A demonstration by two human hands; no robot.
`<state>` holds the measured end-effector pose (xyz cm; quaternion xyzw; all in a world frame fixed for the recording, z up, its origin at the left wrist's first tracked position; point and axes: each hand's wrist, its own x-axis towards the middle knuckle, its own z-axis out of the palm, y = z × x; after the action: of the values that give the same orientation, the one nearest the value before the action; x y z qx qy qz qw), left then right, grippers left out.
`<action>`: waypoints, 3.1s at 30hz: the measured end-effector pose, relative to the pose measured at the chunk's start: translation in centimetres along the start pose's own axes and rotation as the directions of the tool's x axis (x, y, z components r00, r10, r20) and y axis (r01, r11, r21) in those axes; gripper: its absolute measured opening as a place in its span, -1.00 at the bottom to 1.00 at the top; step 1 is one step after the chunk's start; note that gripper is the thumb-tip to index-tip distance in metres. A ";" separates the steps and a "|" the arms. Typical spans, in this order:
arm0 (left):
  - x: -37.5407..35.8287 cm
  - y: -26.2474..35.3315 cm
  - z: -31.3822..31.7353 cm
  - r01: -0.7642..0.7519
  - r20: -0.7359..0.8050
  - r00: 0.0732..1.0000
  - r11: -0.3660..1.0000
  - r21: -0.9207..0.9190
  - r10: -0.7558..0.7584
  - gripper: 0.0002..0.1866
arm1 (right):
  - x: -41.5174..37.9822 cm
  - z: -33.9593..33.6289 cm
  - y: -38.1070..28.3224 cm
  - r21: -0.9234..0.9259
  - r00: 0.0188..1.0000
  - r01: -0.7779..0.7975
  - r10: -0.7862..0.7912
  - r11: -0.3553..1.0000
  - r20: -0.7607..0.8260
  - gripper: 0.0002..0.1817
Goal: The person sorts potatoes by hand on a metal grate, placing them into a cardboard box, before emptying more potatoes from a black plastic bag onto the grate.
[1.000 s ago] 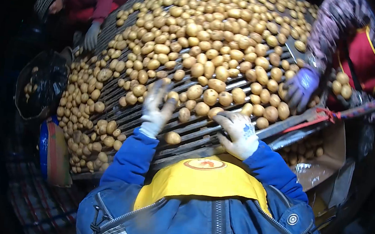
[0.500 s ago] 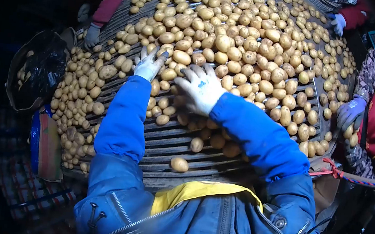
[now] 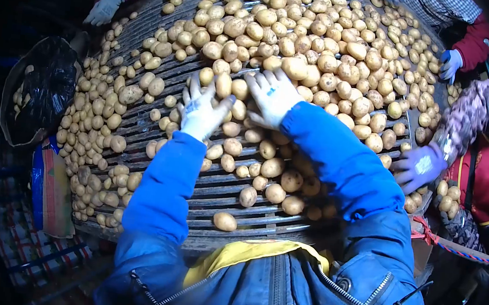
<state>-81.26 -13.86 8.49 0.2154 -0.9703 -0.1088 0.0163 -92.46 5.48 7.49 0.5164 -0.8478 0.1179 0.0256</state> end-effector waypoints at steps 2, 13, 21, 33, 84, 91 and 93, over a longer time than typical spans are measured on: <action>-3.0 0.7 0.7 -0.043 0.097 0.994 0.999 -0.011 0.044 -0.13 | -3.2 0.0 0.7 0.060 0.996 -0.027 0.032 0.998 -0.087 -0.03; -12.0 15.7 4.3 -0.537 0.203 0.807 0.832 -0.136 0.554 -0.16 | -17.6 -4.6 4.2 -0.242 0.896 -0.361 0.407 0.900 0.178 -0.14; -11.2 17.3 5.3 -0.637 0.179 0.733 0.755 -0.155 0.656 -0.18 | -21.5 -2.1 4.4 -0.228 0.848 -0.522 0.530 0.822 -0.033 -0.26; -21.7 -0.1 -1.5 -0.514 -0.107 0.856 0.810 -0.282 0.506 -0.39 | -18.0 -6.2 -11.3 0.083 0.988 -0.087 0.075 0.993 0.136 -0.33; -22.6 -12.0 -2.8 0.355 0.492 0.854 -0.505 -0.787 -0.167 -0.65 | 3.2 1.0 -18.9 -0.141 0.962 0.110 -0.069 0.984 0.265 -0.60; -23.0 -10.1 -2.0 0.364 0.362 0.900 -0.037 -0.931 -0.243 -0.65 | -8.5 -5.7 -16.1 0.555 0.983 -0.121 0.175 0.823 -0.046 -0.31; -23.2 -9.0 0.0 0.319 0.267 0.926 0.173 -0.932 -0.268 -0.70 | -13.9 -7.5 -14.8 0.846 0.961 -0.167 0.277 0.506 0.023 -0.42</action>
<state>-56.54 -12.05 6.84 0.3385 -0.6351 -0.6865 0.1038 -73.55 12.82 15.03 0.3440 -0.7423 0.5421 -0.1920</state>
